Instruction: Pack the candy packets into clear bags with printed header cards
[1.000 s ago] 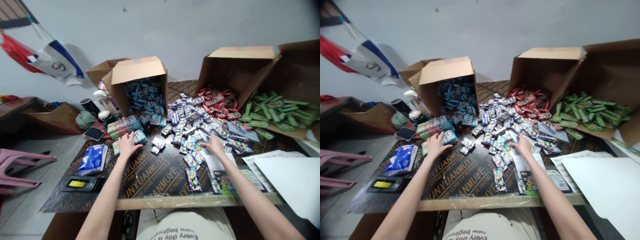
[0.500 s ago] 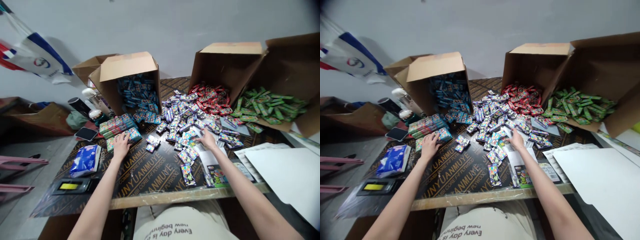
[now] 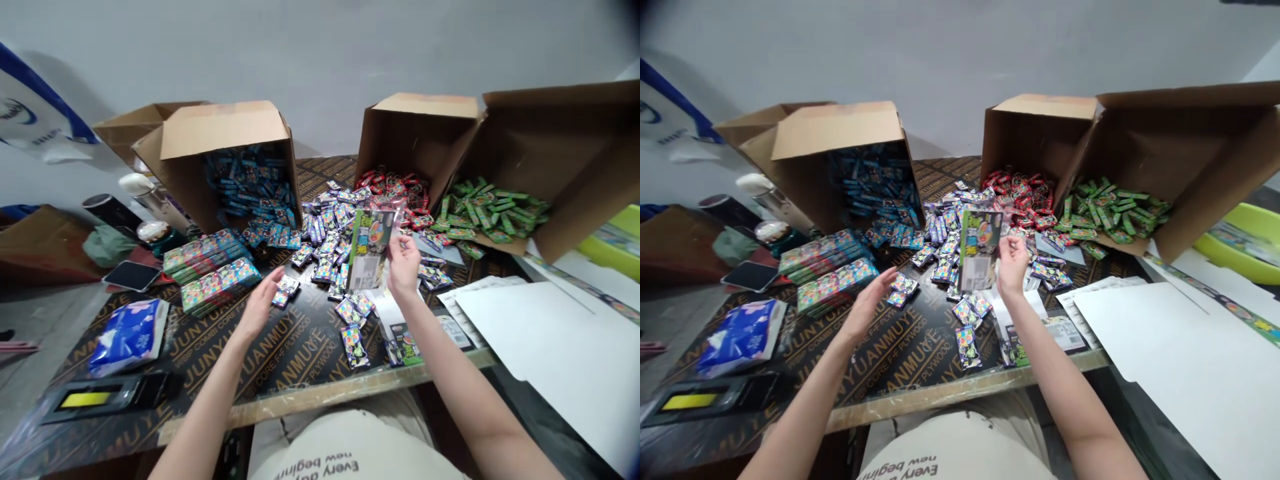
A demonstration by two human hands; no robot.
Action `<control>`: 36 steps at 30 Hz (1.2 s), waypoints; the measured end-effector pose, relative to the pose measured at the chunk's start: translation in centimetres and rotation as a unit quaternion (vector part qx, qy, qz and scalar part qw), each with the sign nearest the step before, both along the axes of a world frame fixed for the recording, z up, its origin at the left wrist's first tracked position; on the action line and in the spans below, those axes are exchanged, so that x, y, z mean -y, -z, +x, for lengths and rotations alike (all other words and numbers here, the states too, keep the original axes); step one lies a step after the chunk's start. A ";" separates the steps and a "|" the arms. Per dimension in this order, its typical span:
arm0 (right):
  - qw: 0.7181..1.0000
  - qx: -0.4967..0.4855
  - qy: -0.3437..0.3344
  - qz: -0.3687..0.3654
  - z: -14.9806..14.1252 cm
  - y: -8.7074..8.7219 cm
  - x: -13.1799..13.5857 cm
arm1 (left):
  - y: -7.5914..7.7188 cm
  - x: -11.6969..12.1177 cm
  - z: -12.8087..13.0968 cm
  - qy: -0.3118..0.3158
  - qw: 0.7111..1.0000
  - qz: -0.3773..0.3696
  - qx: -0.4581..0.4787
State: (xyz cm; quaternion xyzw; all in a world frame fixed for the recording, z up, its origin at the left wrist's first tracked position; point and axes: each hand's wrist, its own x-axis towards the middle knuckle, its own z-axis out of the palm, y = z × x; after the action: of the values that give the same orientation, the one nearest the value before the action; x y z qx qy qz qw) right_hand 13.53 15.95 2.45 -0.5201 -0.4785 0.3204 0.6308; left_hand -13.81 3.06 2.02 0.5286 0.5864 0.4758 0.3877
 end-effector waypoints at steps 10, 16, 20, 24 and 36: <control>0.955 -0.179 -0.176 -0.158 -8.5 2.2 11.5 | -0.9 3.0 10.0 0.054 0.856 -0.112 0.503; 0.978 0.132 -0.163 0.009 -6.9 0.8 11.9 | 1.0 5.3 9.3 0.026 0.827 -0.211 0.521; 0.938 0.217 -0.270 0.030 -6.0 -0.2 10.3 | 1.4 5.8 8.4 0.063 0.862 -0.191 0.465; 0.894 0.237 -0.377 0.040 -5.3 -0.6 8.5 | 1.0 5.9 7.8 0.102 0.892 -0.167 0.408; 0.797 0.326 -0.506 0.048 -4.2 -3.0 8.5 | -0.5 6.5 7.1 0.074 0.917 -0.163 0.357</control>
State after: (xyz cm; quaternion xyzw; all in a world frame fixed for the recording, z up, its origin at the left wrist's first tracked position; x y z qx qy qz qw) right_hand 9.33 7.40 5.47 -0.2464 -0.8658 0.3820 0.2090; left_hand -6.72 -3.42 2.55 0.2946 0.4379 0.5008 0.6861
